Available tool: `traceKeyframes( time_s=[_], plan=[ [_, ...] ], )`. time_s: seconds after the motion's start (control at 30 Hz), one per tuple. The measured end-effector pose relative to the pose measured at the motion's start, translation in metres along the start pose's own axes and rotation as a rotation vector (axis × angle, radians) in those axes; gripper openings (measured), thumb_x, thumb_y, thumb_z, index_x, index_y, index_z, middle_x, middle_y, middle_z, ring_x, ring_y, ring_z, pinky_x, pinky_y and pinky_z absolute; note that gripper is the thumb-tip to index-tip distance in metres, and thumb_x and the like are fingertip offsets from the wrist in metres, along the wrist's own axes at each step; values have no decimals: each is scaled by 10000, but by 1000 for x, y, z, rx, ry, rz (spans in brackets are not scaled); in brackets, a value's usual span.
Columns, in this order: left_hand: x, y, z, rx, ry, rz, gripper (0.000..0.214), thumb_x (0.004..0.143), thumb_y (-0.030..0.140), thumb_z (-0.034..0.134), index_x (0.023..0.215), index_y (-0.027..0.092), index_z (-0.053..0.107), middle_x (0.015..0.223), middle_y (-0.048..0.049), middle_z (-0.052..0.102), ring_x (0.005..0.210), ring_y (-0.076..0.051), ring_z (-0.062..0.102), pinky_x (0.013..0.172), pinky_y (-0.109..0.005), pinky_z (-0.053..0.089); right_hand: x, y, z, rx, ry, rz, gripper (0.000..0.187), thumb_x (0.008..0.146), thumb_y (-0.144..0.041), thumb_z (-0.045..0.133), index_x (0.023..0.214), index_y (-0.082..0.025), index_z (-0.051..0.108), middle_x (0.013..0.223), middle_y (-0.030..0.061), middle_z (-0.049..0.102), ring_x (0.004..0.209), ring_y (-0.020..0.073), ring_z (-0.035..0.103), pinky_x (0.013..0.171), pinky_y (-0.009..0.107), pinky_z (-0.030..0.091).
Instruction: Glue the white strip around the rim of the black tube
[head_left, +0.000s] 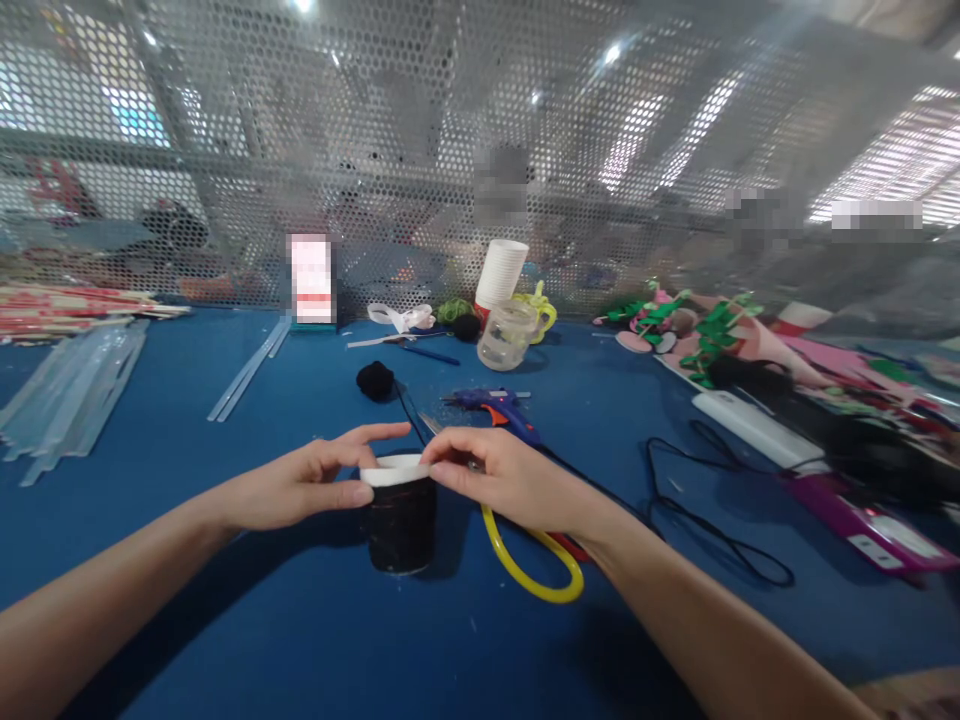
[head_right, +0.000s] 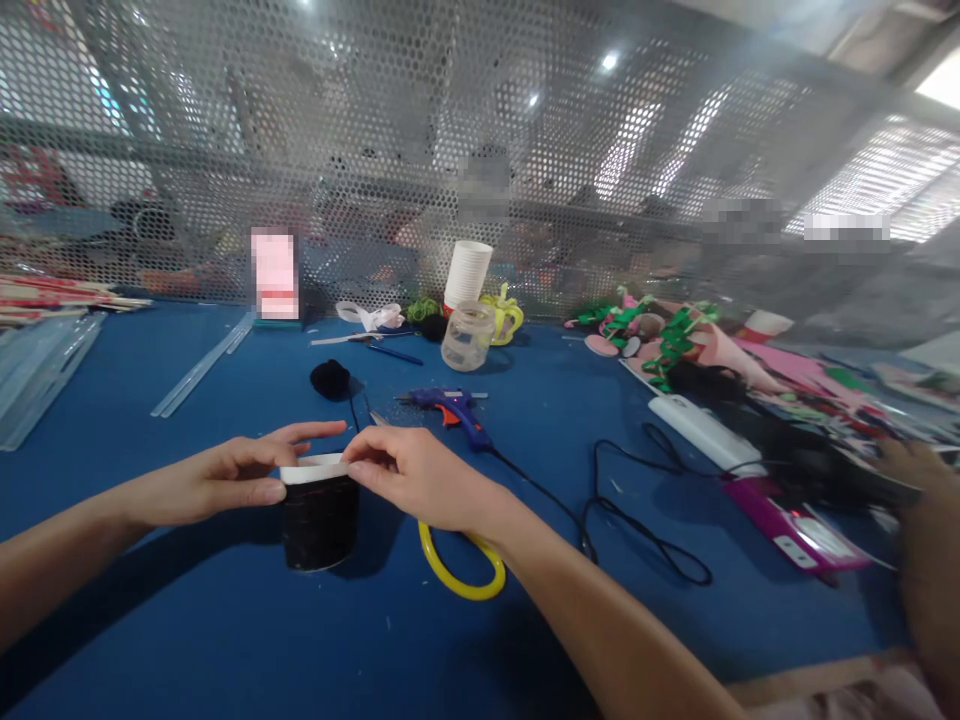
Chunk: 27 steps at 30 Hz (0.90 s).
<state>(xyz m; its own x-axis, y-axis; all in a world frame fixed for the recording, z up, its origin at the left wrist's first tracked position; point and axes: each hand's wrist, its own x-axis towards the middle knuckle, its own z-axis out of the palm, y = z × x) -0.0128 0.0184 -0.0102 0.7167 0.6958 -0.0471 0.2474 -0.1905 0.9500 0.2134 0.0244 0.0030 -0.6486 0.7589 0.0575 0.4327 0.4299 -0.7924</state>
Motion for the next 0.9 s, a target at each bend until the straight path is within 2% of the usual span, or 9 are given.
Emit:
traceKeyframes(
  time_s=[0.1,0.17,0.27,0.33,0.5,0.63,0.77,0.9],
  plan=[
    [2,-8,0,-5,38,-15,148,816,313,494,799,174,540,1409,-55,279,1280,-253,260,1005,-404,244,0,-3,0,-77,43,-4,130,802,-158,454,831,-162,581,728,3,582,632,104,501,579,224,391],
    [2,-8,0,68,62,-33,129,819,296,485,842,180,538,1393,-66,305,1276,-246,268,1023,-414,210,0,-4,1,-130,63,-18,127,797,-139,459,819,-157,583,720,3,579,622,101,493,571,221,381],
    [0,-1,3,219,112,-43,170,777,265,534,936,206,530,1411,-54,258,1294,-250,212,1039,-431,172,2,-5,4,-183,71,-45,129,800,-135,457,807,-158,584,706,1,566,614,100,479,564,221,371],
    [1,5,8,283,135,-39,223,746,259,560,960,213,523,1405,-56,259,1287,-258,219,1027,-437,204,3,-6,6,-195,73,-56,134,805,-139,449,798,-164,581,703,0,563,609,100,475,564,224,370],
    [9,14,25,365,284,-17,166,720,287,577,840,173,571,1286,-108,418,1229,-270,319,990,-427,283,3,-12,11,-225,101,-77,148,811,-136,442,788,-168,584,725,8,585,627,111,493,592,240,381],
    [11,15,29,334,312,-24,126,760,267,527,716,170,593,1217,-94,491,1197,-270,369,978,-423,304,2,-13,13,-230,118,-110,175,816,-127,436,841,-179,602,806,22,622,716,132,534,638,251,395],
    [7,12,26,247,299,-38,129,765,268,531,711,170,595,1253,-79,467,1194,-263,381,973,-405,317,0,-12,13,-194,124,-108,195,827,-146,432,920,-174,600,843,25,637,719,121,553,628,233,396],
    [7,8,25,204,275,-21,117,772,263,527,728,169,581,1280,-78,440,1211,-249,363,992,-405,290,0,-12,14,-216,131,-71,176,818,-154,447,881,-172,611,784,21,631,691,125,548,606,237,390]
  ],
)
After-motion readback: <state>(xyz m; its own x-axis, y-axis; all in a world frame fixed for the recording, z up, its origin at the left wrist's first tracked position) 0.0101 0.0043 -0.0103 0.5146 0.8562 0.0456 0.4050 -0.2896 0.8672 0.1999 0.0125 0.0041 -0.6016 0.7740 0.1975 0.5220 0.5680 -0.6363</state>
